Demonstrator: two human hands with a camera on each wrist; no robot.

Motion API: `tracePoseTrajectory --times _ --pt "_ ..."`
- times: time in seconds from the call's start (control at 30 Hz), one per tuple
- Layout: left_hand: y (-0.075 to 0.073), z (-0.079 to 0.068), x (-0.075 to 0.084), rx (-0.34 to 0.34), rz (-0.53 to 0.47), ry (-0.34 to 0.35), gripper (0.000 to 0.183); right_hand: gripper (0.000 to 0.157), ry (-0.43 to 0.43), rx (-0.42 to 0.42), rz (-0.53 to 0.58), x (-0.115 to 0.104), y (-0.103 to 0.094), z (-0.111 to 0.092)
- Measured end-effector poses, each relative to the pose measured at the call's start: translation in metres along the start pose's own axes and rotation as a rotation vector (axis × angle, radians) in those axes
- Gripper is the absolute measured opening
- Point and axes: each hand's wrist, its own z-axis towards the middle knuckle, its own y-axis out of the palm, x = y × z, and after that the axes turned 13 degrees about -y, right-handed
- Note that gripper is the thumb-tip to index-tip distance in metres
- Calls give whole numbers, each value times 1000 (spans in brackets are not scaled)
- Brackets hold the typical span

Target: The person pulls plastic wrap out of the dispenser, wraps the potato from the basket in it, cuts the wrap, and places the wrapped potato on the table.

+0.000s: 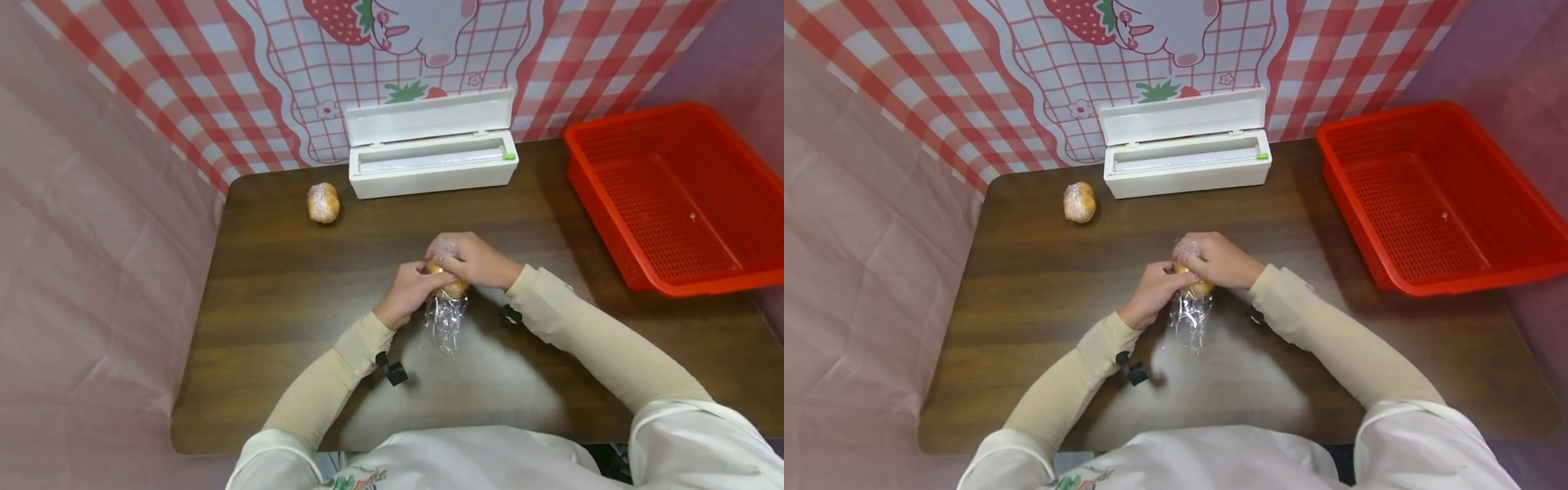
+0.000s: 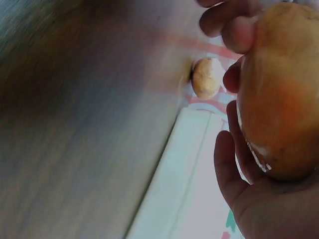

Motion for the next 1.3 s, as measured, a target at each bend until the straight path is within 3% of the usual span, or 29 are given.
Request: tracePoseTrajectory --times 0.13,0.23,0.33,0.47,0.53,0.6,0.73,0.93,1.13,1.3 --pt "-1 -3 1 -91 -34 -35 26 19 -98 -25 -50 -2 -1 -3" --pt "-2 -4 1 -243 -66 -82 32 23 -118 10 -44 0 2 -4" --pt "-4 -4 0 -390 -119 -120 40 28 -80 102 26 2 4 -6" --pt "-9 -2 -2 -604 -276 -135 70 31 -51 204 124 6 4 -8" --pt "-10 1 -4 -697 -389 -153 72 31 -59 208 134 5 3 -8" --pt "-9 3 -6 -752 -491 -169 60 31 -72 188 111 5 3 -7" --pt "-4 6 -7 -719 -621 -146 39 28 -110 142 -53 3 4 -6" --pt "3 6 -7 -581 -660 -105 34 36 -133 53 -339 -8 -1 -9" --pt "5 4 1 -551 -686 -60 39 68 -202 -42 -446 -13 -10 -16" --pt "5 5 6 -516 -750 -54 40 78 -259 -91 -486 -18 -13 -18"
